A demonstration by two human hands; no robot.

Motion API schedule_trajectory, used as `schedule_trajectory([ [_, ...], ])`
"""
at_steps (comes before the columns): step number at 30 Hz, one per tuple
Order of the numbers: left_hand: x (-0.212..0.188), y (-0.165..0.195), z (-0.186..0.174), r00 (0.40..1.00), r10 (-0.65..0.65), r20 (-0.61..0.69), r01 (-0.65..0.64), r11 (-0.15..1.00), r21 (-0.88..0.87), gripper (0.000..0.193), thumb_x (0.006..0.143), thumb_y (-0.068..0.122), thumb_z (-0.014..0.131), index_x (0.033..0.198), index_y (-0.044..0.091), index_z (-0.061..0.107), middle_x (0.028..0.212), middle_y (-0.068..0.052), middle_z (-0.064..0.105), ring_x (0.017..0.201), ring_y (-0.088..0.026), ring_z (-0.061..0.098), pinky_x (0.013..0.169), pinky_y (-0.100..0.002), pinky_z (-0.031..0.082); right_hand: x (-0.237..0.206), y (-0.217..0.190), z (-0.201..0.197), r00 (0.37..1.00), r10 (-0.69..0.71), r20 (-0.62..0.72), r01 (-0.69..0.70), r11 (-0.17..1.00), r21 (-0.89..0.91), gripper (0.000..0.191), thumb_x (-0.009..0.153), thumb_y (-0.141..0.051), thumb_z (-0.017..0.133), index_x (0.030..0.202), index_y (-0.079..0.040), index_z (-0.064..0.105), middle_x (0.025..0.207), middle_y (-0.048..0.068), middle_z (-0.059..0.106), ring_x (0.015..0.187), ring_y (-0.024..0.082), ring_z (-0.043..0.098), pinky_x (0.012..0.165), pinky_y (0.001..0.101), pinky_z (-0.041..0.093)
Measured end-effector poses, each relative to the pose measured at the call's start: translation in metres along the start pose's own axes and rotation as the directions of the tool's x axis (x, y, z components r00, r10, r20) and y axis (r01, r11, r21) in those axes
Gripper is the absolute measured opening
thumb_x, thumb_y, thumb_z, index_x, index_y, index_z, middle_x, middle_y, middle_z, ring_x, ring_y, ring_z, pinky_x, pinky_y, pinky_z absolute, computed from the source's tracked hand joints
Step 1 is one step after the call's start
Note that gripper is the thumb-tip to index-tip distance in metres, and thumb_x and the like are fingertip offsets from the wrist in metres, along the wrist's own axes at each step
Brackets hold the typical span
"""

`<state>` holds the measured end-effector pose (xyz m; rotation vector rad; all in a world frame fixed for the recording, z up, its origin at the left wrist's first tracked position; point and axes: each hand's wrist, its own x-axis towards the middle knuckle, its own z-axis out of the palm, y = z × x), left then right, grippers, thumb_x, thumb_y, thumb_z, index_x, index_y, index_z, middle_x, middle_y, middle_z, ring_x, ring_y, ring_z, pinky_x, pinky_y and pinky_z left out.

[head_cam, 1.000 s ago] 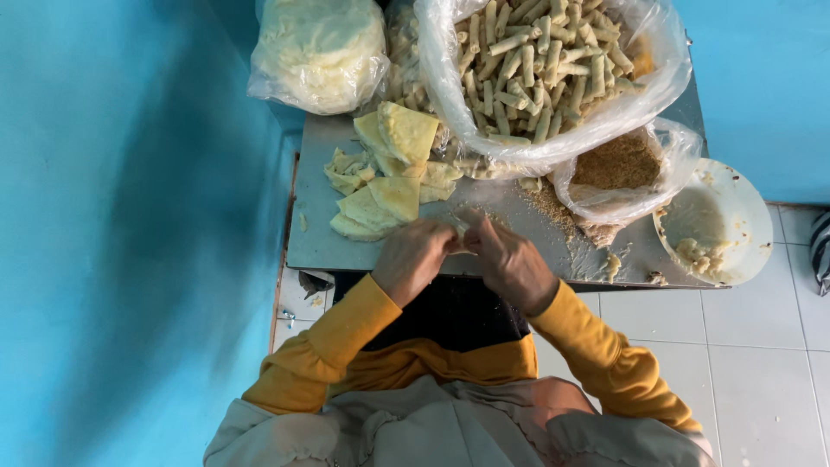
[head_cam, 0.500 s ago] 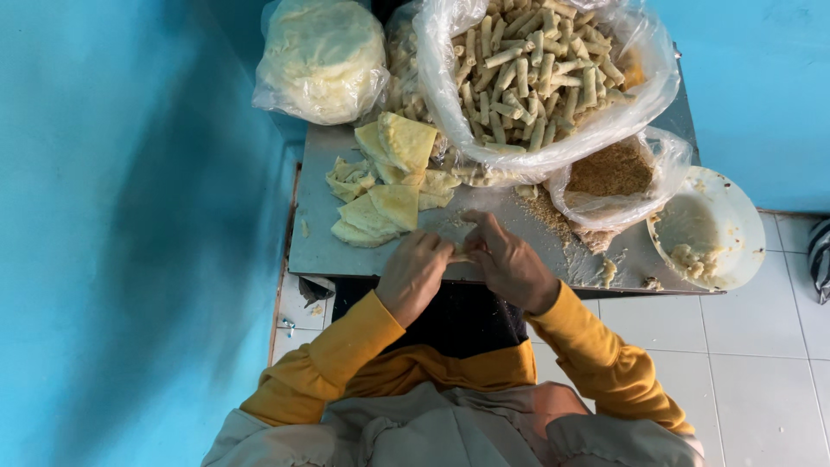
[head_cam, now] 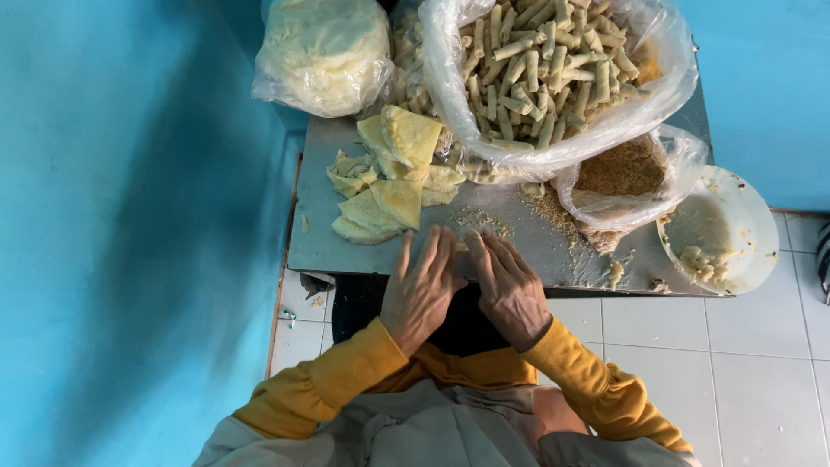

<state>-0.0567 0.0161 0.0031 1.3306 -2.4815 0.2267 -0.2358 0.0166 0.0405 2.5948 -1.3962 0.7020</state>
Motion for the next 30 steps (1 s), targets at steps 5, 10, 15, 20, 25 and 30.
schedule_trajectory([
  [5,0.022,-0.016,0.017,0.984,-0.115,-0.134,0.093,0.982,-0.162,0.081,0.091,0.06,0.057,0.142,-0.002,0.054,0.159,-0.015,0.04,0.147,-0.032,0.031,0.117,-0.063,0.018,0.013,0.003,-0.007,0.998,0.001,0.057,0.002,0.999,-0.052,0.077,0.074,0.005,0.058,0.149,0.001,0.04,0.138,0.023,0.064,0.137,0.038,0.054,0.112,0.0506,0.043],
  [10,0.015,-0.054,0.004,0.941,-0.279,-0.194,0.229,0.943,-0.243,0.064,0.102,0.035,0.061,0.152,0.0,0.044,0.155,-0.014,0.045,0.138,-0.034,0.04,0.115,-0.06,0.026,0.023,0.009,0.002,0.98,0.1,0.172,-0.125,0.982,0.139,0.065,0.096,-0.008,0.067,0.155,-0.007,0.041,0.109,0.011,0.074,0.106,0.03,0.065,0.094,0.0439,0.056],
  [15,0.004,-0.07,-0.006,0.873,-0.427,-0.237,0.313,0.862,-0.4,0.054,0.099,0.006,0.058,0.151,0.003,0.043,0.15,-0.014,0.05,0.136,-0.036,0.044,0.113,-0.054,0.033,0.041,0.034,0.002,0.985,-0.122,-0.118,0.127,0.991,0.036,0.056,0.104,0.005,0.062,0.156,0.002,0.042,0.117,0.018,0.072,0.1,0.029,0.072,0.082,0.0344,0.063],
  [20,0.006,-0.068,-0.007,0.857,-0.424,-0.293,0.262,0.848,-0.461,0.048,0.102,0.003,0.055,0.149,0.0,0.043,0.148,-0.017,0.05,0.134,-0.038,0.047,0.111,-0.053,0.036,0.09,0.071,-0.04,0.961,-0.058,-0.272,-0.048,0.928,-0.369,0.05,0.108,0.003,0.06,0.154,0.003,0.041,0.131,0.021,0.067,0.1,0.028,0.072,0.076,0.0321,0.065],
  [25,0.01,-0.07,-0.009,0.833,-0.479,-0.277,0.29,0.805,-0.518,0.053,0.094,0.002,0.06,0.145,0.0,0.044,0.145,-0.018,0.051,0.132,-0.04,0.048,0.109,-0.055,0.037,0.097,-0.003,-0.003,0.992,-0.089,-0.087,0.099,0.988,0.119,0.048,0.096,0.002,0.067,0.143,0.001,0.057,0.108,0.018,0.074,0.078,0.022,0.072,0.055,0.0332,0.058],
  [30,0.01,-0.071,-0.013,0.826,-0.499,-0.26,0.314,0.793,-0.522,0.058,0.091,-0.001,0.065,0.145,0.001,0.043,0.146,-0.018,0.051,0.132,-0.04,0.049,0.109,-0.055,0.038,0.091,-0.015,0.036,0.998,0.03,-0.057,0.005,0.843,0.539,0.041,0.094,0.005,0.067,0.134,0.004,0.06,0.107,0.015,0.076,0.098,0.028,0.075,0.082,0.035,0.063],
])
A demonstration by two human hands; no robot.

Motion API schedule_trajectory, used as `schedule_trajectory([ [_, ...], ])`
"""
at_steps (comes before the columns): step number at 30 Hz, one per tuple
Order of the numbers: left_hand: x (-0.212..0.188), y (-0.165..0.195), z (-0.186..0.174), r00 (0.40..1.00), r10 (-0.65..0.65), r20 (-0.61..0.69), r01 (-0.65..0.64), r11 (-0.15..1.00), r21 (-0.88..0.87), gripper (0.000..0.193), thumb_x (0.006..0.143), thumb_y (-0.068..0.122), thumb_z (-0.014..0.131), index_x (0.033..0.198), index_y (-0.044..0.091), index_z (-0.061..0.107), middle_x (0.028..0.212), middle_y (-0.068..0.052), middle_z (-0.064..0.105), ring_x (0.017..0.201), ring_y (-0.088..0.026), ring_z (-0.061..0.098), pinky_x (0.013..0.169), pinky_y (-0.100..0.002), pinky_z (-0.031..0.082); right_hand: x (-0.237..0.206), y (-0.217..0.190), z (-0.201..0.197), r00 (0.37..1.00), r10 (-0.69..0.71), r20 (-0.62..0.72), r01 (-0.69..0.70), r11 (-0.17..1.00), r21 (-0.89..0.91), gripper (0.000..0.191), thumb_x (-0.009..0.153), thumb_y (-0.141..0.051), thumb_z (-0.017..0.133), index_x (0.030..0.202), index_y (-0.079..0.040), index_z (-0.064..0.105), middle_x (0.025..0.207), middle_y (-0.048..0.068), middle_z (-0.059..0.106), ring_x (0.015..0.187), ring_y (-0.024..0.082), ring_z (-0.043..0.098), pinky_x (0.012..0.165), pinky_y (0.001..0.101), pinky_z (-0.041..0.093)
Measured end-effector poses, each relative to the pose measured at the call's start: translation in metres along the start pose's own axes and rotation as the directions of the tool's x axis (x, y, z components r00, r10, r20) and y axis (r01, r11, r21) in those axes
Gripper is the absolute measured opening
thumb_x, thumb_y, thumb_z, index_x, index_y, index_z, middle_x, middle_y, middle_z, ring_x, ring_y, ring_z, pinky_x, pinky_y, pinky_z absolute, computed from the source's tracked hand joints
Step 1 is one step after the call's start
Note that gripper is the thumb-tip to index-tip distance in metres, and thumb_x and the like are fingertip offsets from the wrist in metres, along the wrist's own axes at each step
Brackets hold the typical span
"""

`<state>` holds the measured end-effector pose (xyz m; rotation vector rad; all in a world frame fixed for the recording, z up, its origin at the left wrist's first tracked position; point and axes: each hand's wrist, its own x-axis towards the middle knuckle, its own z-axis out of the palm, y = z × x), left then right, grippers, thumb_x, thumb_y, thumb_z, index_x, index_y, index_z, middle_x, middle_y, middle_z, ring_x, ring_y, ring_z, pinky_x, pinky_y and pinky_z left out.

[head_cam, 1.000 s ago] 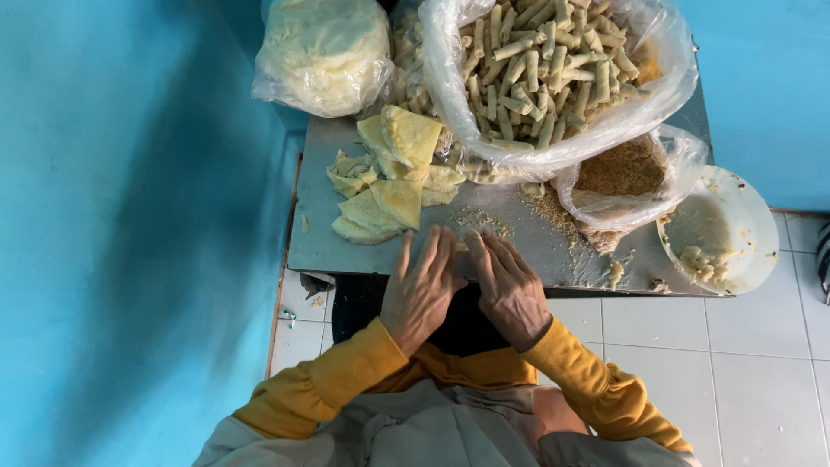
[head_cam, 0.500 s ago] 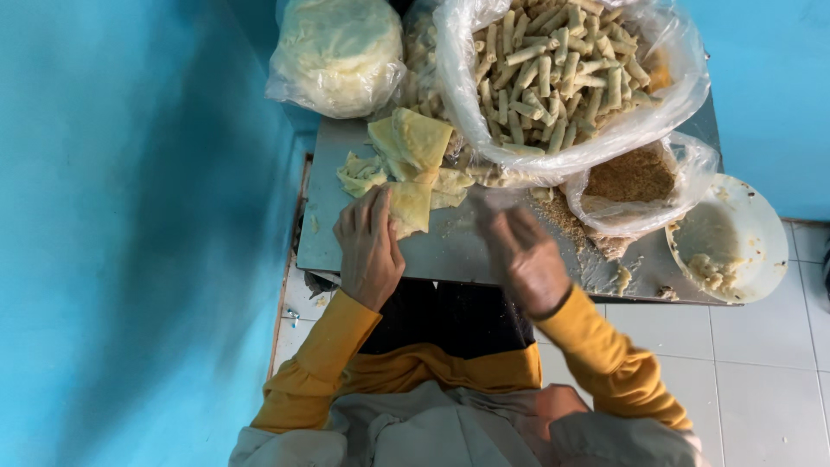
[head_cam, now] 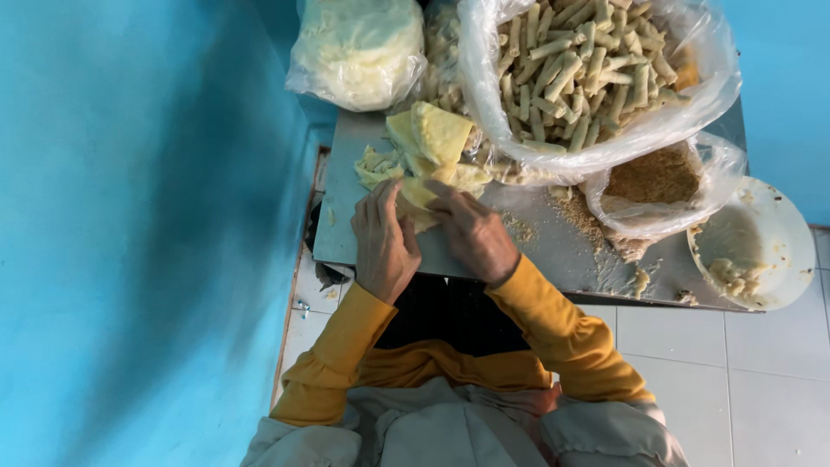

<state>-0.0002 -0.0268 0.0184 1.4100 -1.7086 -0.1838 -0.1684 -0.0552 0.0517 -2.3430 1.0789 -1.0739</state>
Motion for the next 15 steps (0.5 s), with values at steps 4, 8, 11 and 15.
schedule_trajectory([
  [4,0.001,0.001,-0.001,1.0,0.0,0.01,0.0,1.0,-0.01,0.056,0.089,-0.001,0.064,0.142,0.001,0.044,0.144,-0.018,0.051,0.131,-0.041,0.048,0.106,-0.055,0.038,-0.006,0.023,-0.023,0.987,0.147,0.064,-0.153,0.983,0.1,0.038,0.094,0.004,0.07,0.13,-0.001,0.06,0.111,0.014,0.078,0.092,0.019,0.077,0.08,0.0318,0.063],
  [8,0.0,0.001,0.0,0.999,0.031,-0.013,-0.031,1.0,0.002,0.049,0.094,-0.001,0.063,0.14,0.004,0.048,0.144,-0.016,0.052,0.132,-0.039,0.049,0.108,-0.054,0.038,-0.025,0.037,-0.047,0.915,0.34,0.216,-0.402,0.808,0.43,0.048,0.095,0.005,0.065,0.141,0.002,0.052,0.102,0.012,0.074,0.088,0.015,0.072,0.075,0.029,0.06],
  [11,-0.004,0.001,-0.002,0.99,0.118,-0.081,-0.118,0.993,0.012,0.041,0.094,0.001,0.065,0.132,0.008,0.055,0.135,-0.014,0.058,0.126,-0.039,0.053,0.105,-0.053,0.042,-0.043,0.044,-0.063,0.85,0.444,0.282,-0.524,0.673,0.521,0.05,0.095,0.007,0.065,0.143,0.003,0.053,0.099,0.011,0.07,0.084,0.013,0.064,0.07,0.0252,0.054],
  [15,-0.018,0.017,0.001,0.992,0.098,-0.078,-0.115,0.959,-0.257,0.019,0.101,0.005,0.069,0.119,0.009,0.066,0.109,-0.01,0.07,0.1,-0.031,0.068,0.086,-0.042,0.056,-0.06,0.045,-0.07,0.842,0.464,0.276,-0.521,0.564,0.641,0.051,0.093,0.01,0.065,0.142,0.004,0.052,0.104,0.011,0.071,0.091,0.013,0.067,0.08,0.0244,0.056],
])
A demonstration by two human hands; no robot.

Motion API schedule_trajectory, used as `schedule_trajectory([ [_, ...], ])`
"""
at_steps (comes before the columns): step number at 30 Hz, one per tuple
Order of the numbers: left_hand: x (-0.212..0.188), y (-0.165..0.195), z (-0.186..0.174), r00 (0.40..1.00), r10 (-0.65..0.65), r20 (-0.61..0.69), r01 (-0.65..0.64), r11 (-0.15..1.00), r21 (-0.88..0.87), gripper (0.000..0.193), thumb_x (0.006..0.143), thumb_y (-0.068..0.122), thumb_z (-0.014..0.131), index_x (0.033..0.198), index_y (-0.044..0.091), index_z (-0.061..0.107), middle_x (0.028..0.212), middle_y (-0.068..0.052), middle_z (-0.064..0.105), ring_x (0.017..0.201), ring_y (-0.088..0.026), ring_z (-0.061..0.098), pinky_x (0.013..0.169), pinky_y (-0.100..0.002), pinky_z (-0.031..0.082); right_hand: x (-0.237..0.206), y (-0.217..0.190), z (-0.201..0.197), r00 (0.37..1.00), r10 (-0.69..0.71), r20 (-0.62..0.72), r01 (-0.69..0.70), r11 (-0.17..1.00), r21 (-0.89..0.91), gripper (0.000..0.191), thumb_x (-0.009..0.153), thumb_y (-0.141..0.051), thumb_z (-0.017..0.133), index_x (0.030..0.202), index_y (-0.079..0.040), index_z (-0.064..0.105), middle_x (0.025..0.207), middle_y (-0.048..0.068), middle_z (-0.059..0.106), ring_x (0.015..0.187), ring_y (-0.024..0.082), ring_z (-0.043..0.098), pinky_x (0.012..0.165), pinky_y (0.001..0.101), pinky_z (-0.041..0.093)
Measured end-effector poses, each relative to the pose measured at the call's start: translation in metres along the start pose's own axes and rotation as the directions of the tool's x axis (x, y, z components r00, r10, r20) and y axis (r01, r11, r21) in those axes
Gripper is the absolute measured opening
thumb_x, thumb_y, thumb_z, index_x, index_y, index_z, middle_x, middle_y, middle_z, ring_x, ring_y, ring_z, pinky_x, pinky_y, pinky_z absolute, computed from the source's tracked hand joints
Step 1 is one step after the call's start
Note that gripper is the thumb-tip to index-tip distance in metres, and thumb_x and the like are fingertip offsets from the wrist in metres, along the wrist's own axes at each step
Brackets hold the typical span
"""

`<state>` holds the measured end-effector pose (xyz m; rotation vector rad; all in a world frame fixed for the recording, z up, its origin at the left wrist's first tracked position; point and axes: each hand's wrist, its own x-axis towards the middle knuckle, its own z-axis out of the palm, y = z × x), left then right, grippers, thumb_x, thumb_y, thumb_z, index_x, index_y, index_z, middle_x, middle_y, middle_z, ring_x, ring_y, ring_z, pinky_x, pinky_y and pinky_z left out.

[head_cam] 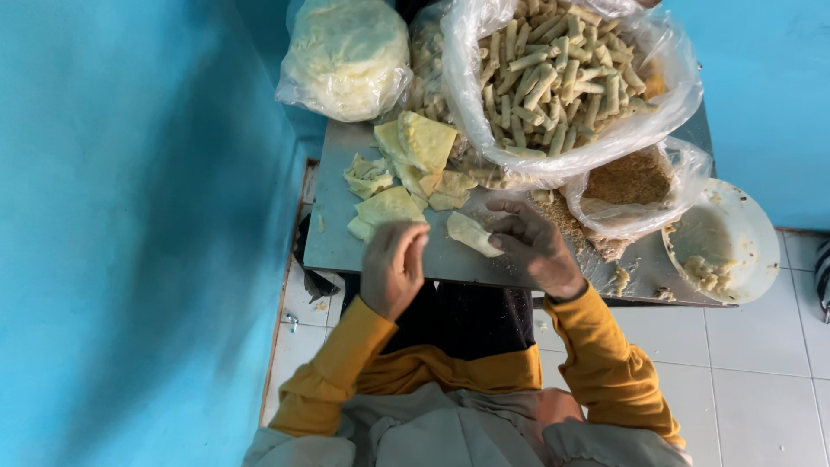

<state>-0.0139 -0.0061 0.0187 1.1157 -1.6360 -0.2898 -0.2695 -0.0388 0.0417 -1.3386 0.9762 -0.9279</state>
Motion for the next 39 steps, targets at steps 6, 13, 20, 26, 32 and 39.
schedule_trajectory([
  [6,-0.008,0.024,0.034,0.832,-0.442,0.334,0.546,0.548,-0.634,0.021,0.097,0.013,0.073,0.109,-0.002,0.064,0.095,-0.008,0.071,0.08,-0.011,0.068,0.073,-0.027,0.06,-0.017,0.009,0.026,0.951,-0.305,0.048,0.308,0.945,-0.108,0.036,0.096,0.01,0.064,0.129,0.003,0.056,0.124,0.014,0.07,0.102,0.018,0.075,0.085,0.0303,0.067],
  [13,-0.017,0.035,0.038,0.888,-0.393,0.238,0.459,0.73,-0.506,0.016,0.097,0.008,0.069,0.109,-0.003,0.068,0.099,-0.009,0.073,0.085,-0.012,0.073,0.076,-0.025,0.061,-0.032,0.011,0.047,0.977,-0.115,-0.182,0.113,0.993,-0.018,0.051,0.091,0.013,0.064,0.139,0.0,0.049,0.106,0.014,0.074,0.099,0.017,0.072,0.088,0.0292,0.059],
  [20,-0.019,0.04,0.038,0.899,-0.371,0.234,0.437,0.723,-0.535,0.011,0.098,0.001,0.066,0.108,-0.003,0.063,0.098,-0.011,0.07,0.085,-0.016,0.071,0.075,-0.028,0.06,-0.033,0.01,0.047,0.971,-0.051,-0.235,0.103,0.972,0.213,0.047,0.096,0.009,0.061,0.141,-0.001,0.051,0.106,0.013,0.072,0.099,0.018,0.071,0.09,0.0313,0.058],
  [26,-0.022,0.047,0.036,0.977,-0.179,0.113,0.207,0.921,-0.331,0.015,0.096,-0.003,0.064,0.112,-0.001,0.061,0.102,-0.014,0.072,0.087,-0.021,0.075,0.075,-0.03,0.061,-0.04,0.013,0.057,0.931,-0.219,-0.291,0.164,0.965,-0.203,0.051,0.092,0.011,0.065,0.139,-0.004,0.05,0.107,0.009,0.071,0.099,0.015,0.071,0.089,0.0284,0.06],
  [32,-0.026,0.041,0.041,0.923,-0.333,0.191,0.384,0.79,-0.479,0.017,0.098,-0.001,0.062,0.114,-0.001,0.057,0.105,-0.011,0.068,0.087,-0.017,0.074,0.078,-0.029,0.062,-0.037,0.028,0.053,0.931,-0.181,-0.316,0.205,0.978,0.043,0.047,0.095,0.014,0.061,0.137,-0.004,0.052,0.106,0.007,0.07,0.098,0.013,0.07,0.087,0.0264,0.06],
  [39,-0.032,0.026,0.045,0.892,-0.36,0.272,0.451,0.694,-0.561,0.019,0.099,0.003,0.066,0.115,-0.004,0.057,0.105,-0.013,0.066,0.085,-0.017,0.068,0.075,-0.027,0.058,-0.039,0.026,0.051,0.932,-0.176,-0.315,0.208,0.976,0.07,0.046,0.095,0.015,0.059,0.137,-0.003,0.051,0.109,0.009,0.066,0.099,0.015,0.068,0.085,0.0285,0.06],
])
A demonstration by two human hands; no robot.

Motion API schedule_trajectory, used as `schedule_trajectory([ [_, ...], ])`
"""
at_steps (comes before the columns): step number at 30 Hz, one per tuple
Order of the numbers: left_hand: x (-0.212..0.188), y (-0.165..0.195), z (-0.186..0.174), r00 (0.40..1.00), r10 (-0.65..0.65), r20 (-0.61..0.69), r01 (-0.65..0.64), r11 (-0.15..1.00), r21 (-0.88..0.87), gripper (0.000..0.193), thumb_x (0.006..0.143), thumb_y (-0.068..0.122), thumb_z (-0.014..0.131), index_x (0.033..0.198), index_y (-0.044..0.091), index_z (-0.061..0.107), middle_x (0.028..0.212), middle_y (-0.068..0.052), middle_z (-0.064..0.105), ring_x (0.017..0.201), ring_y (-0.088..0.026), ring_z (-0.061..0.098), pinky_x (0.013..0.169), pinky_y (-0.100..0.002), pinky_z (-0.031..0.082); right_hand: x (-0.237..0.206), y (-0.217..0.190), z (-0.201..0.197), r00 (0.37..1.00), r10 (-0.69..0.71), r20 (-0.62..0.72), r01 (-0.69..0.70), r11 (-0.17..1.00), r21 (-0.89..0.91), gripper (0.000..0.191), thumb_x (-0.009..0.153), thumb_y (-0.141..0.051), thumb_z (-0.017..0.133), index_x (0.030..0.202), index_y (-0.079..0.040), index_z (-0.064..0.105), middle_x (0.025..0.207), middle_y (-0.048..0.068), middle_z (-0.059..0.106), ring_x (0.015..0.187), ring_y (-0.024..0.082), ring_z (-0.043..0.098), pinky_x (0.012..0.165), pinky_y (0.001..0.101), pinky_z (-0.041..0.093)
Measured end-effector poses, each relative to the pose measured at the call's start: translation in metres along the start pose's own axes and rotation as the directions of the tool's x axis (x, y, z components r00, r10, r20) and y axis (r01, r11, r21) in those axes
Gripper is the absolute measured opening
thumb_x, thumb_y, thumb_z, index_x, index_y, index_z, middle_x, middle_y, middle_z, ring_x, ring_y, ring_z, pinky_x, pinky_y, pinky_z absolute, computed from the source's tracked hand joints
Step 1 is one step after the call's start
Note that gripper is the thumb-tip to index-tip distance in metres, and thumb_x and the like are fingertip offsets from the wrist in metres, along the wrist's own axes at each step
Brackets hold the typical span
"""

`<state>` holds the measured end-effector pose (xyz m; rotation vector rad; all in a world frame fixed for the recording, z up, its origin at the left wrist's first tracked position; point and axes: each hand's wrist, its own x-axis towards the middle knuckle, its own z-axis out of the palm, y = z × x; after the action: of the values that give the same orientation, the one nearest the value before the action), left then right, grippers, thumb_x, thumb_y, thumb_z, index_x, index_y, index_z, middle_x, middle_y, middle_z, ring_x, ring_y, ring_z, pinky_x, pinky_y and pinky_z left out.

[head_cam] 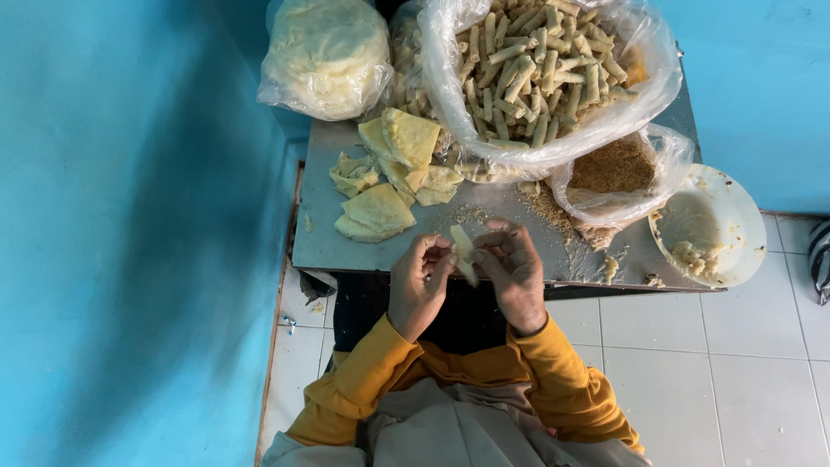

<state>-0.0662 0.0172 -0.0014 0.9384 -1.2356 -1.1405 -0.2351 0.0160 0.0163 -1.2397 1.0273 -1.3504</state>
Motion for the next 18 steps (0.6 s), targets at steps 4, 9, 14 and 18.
schedule_trajectory([
  [4,0.003,-0.01,-0.009,0.997,-0.083,-0.006,0.081,0.98,-0.18,0.01,0.101,0.003,0.058,0.111,0.0,0.056,0.096,-0.01,0.065,0.083,-0.015,0.068,0.076,-0.028,0.061,0.005,-0.009,-0.007,0.99,0.117,-0.083,-0.076,0.92,0.385,0.038,0.096,0.012,0.052,0.131,-0.001,0.052,0.108,0.012,0.068,0.094,0.021,0.073,0.082,0.036,0.064],
  [9,0.018,-0.008,-0.033,0.989,-0.057,-0.135,0.058,0.998,0.002,0.004,0.1,-0.001,0.054,0.102,0.002,0.054,0.088,-0.008,0.063,0.069,-0.016,0.065,0.061,-0.031,0.062,0.014,-0.024,-0.029,0.989,0.051,-0.141,0.026,0.869,0.494,0.036,0.099,0.011,0.055,0.133,0.001,0.054,0.108,0.011,0.068,0.095,0.022,0.071,0.084,0.0367,0.063],
  [14,0.049,0.015,-0.068,0.936,0.305,-0.174,-0.168,0.825,0.54,0.016,0.099,-0.006,0.058,0.113,0.003,0.057,0.104,-0.014,0.062,0.087,-0.025,0.066,0.071,-0.037,0.057,0.032,-0.051,-0.047,0.906,-0.419,0.063,0.421,0.872,-0.252,0.033,0.099,0.015,0.059,0.126,-0.002,0.053,0.115,0.014,0.066,0.108,0.024,0.069,0.098,0.0365,0.063],
  [18,0.058,0.025,-0.076,0.864,0.501,-0.05,-0.258,0.527,0.81,0.044,0.092,-0.009,0.061,0.134,0.002,0.057,0.125,-0.016,0.059,0.116,-0.035,0.059,0.094,-0.046,0.053,0.042,-0.051,-0.027,0.746,-0.308,0.59,0.665,0.386,-0.639,0.03,0.09,0.012,0.063,0.114,-0.005,0.058,0.119,0.018,0.074,0.099,0.026,0.072,0.078,0.0295,0.062],
])
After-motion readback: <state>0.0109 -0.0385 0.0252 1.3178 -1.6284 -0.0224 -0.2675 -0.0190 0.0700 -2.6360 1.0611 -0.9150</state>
